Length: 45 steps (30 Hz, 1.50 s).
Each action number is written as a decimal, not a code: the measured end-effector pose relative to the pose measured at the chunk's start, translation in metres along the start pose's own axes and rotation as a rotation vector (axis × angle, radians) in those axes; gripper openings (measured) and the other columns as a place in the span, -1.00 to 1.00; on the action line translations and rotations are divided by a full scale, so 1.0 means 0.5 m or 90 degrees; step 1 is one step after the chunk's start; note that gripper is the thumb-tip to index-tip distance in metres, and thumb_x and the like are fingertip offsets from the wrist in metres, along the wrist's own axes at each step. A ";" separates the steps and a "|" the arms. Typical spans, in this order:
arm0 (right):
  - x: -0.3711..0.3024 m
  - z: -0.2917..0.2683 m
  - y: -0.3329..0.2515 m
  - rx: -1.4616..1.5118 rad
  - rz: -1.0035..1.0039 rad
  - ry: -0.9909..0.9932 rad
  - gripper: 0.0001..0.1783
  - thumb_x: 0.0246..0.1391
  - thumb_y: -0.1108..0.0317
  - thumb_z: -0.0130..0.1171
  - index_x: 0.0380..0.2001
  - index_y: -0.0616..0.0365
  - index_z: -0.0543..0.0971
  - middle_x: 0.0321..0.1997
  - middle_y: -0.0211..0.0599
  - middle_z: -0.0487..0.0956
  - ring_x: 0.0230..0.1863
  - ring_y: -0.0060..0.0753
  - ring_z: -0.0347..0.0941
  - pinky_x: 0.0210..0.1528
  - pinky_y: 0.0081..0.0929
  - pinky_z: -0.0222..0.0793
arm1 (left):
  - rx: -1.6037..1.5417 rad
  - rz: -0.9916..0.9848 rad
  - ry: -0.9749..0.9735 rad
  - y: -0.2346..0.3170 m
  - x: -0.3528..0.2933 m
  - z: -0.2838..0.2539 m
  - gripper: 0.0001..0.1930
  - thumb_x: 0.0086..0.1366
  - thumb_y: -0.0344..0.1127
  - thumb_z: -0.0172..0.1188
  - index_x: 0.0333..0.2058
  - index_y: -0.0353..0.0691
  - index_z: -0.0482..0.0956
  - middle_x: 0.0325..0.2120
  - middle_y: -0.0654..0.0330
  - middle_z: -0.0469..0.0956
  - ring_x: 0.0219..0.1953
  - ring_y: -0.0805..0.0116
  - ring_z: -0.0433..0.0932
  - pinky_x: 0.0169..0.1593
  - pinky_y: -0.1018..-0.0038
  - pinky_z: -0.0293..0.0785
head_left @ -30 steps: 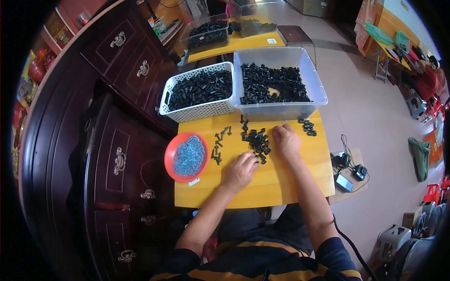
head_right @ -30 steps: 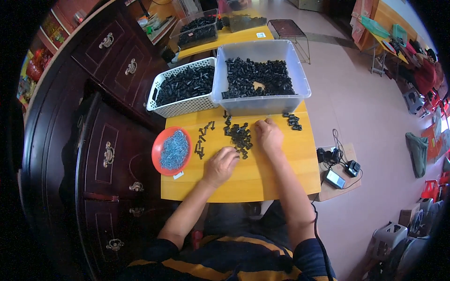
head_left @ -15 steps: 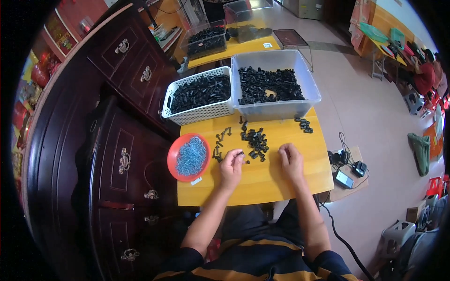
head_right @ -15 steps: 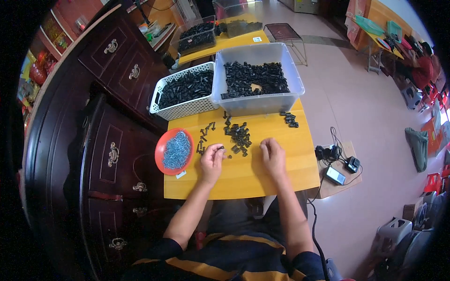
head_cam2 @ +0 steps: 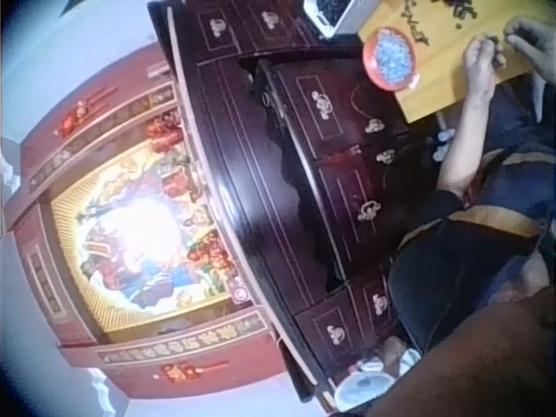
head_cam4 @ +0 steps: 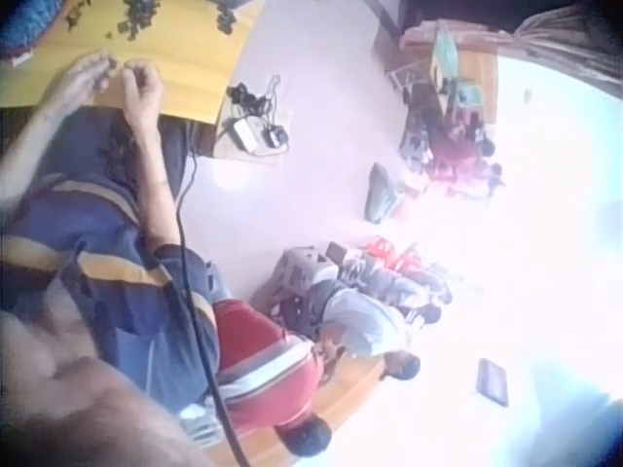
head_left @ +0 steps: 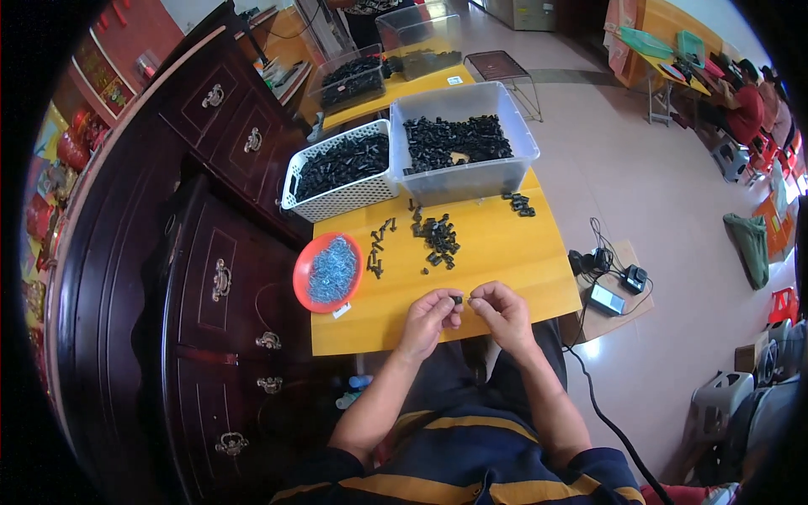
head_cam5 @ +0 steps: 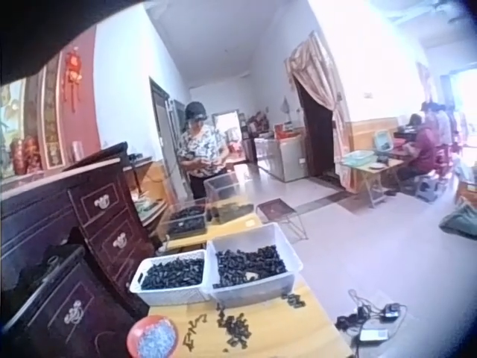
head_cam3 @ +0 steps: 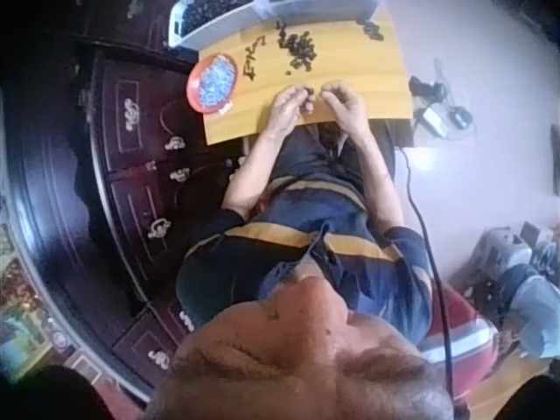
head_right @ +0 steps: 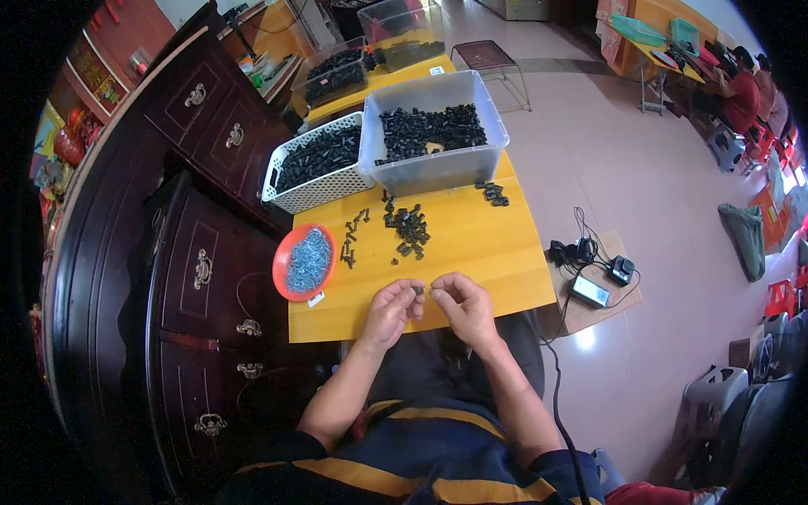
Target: The person assembles small blue components into black plastic connectors by hand at a desk.
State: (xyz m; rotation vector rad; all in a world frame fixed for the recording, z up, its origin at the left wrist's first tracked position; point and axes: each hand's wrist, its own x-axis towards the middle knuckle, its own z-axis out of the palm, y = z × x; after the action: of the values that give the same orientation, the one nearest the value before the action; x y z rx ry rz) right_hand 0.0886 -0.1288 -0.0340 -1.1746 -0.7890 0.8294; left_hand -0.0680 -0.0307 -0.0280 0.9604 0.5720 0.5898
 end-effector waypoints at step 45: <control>-0.054 -0.041 -0.005 -0.060 0.025 -0.050 -0.91 0.19 0.49 0.30 -0.24 0.24 0.62 -0.39 -0.44 0.62 -0.36 -0.63 0.53 -0.23 -0.60 0.48 | 0.551 0.228 -0.009 0.002 -0.034 0.059 -0.86 0.22 -0.51 0.38 -0.28 -0.30 0.60 -0.47 0.24 0.67 -0.41 0.55 0.65 -0.27 0.56 0.59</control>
State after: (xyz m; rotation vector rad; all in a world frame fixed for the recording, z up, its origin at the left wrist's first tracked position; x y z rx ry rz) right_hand 0.0936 -0.1621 -0.0383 -1.2504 -0.8788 0.8833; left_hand -0.0602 -0.0587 -0.0105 1.9094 0.6585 0.6589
